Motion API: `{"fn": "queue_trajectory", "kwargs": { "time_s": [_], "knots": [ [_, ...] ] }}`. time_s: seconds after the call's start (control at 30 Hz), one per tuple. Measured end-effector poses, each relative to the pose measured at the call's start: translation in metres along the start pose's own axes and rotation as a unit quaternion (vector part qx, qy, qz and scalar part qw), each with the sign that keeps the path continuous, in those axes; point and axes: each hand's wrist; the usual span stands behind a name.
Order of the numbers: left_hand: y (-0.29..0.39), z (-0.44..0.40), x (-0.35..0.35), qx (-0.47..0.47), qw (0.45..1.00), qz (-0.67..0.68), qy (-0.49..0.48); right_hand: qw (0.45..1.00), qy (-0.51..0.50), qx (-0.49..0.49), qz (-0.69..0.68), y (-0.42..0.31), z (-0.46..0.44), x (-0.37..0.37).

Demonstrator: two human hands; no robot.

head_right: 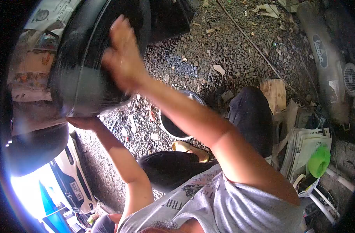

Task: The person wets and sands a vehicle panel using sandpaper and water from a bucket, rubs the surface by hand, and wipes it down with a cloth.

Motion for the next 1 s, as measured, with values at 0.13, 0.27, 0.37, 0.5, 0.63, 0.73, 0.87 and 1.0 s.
{"fn": "queue_trajectory", "kwargs": {
  "time_s": [0.13,0.27,0.37,0.5,0.63,0.73,0.87,1.0],
  "knots": [
    [-0.025,-0.002,0.000,0.185,0.956,-0.225,0.047,0.989,0.107,0.098,-0.024,0.044,-0.052,-0.019],
    [-0.023,-0.005,-0.002,0.223,0.943,-0.245,0.039,0.997,0.054,0.045,-0.004,-0.021,0.062,0.028],
    [-0.001,-0.002,-0.002,0.193,0.961,-0.196,-0.001,0.997,0.070,-0.008,-0.017,-0.025,0.114,0.053],
    [-0.003,-0.001,0.000,0.220,0.955,-0.197,0.036,0.960,0.166,0.171,-0.147,0.057,0.031,0.014],
    [-0.025,-0.008,-0.010,0.334,0.882,-0.324,0.071,0.928,0.213,0.245,-0.182,0.070,0.016,0.003],
    [-0.036,-0.019,-0.009,0.346,0.859,-0.373,0.057,0.974,0.130,0.160,-0.095,-0.015,0.107,0.049],
    [-0.024,-0.012,-0.005,0.180,0.946,-0.271,-0.008,0.948,0.176,0.189,-0.188,0.053,0.090,0.039],
    [-0.026,-0.015,-0.006,0.320,0.860,-0.392,0.064,0.717,0.253,0.504,-0.409,0.064,0.018,-0.014]
  ]
}}
Point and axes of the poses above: each hand's wrist, its own z-axis away from the middle knuckle, its own x-axis out of the palm, y = z × x, and after that the axes turned 14 degrees about -z, right-handed
